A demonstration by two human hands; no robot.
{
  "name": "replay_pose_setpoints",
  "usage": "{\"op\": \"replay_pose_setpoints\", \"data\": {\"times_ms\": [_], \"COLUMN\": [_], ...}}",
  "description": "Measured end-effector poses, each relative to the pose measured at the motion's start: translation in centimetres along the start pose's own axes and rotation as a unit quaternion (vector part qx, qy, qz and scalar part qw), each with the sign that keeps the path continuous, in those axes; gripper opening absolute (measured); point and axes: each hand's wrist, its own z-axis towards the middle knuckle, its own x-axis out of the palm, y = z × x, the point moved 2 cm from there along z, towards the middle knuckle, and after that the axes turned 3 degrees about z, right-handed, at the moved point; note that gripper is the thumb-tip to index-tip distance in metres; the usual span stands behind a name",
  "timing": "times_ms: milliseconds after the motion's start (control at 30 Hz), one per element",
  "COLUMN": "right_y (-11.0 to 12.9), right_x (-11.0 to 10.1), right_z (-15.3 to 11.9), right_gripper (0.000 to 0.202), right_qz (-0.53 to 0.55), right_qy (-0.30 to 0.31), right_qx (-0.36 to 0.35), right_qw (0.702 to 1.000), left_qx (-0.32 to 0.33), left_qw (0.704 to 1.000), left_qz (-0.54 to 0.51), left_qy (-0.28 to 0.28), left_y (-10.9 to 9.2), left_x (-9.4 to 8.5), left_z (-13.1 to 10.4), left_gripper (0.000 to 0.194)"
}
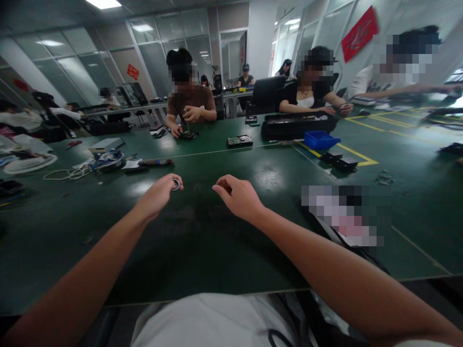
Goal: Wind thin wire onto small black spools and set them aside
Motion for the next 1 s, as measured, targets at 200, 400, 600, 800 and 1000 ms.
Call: {"op": "replay_pose_setpoints", "data": {"times_ms": [200, 400, 600, 800, 1000], "right_y": [0.8, 0.5, 0.0, 0.1, 0.1], "right_x": [-0.4, -0.6, 0.2, 0.5, 0.4], "right_z": [-0.2, -0.4, -0.4, -0.5, -0.4], "right_gripper": [0.032, 0.025, 0.022, 0.022, 0.021], "right_qz": [-0.026, 0.127, 0.200, 0.148, 0.122], "right_qy": [-0.029, -0.082, -0.050, -0.035, -0.039], "right_qx": [-0.008, 0.018, 0.017, 0.013, 0.014], "right_qw": [0.999, 0.988, 0.978, 0.988, 0.992], "left_qx": [0.037, 0.053, 0.111, 0.123, 0.109], "left_qw": [0.991, 0.990, 0.990, 0.988, 0.990], "left_qz": [0.029, 0.099, 0.077, 0.087, 0.080], "left_qy": [0.122, 0.079, 0.050, 0.036, 0.033], "left_y": [0.1, 2.9, 2.8, 2.8, 2.9], "left_x": [6.2, 6.8, 5.9, 5.5, 5.2], "left_z": [-2.0, -1.5, -1.5, -1.4, -1.3], "left_gripper": [0.020, 0.032, 0.026, 0.034, 0.040]}}
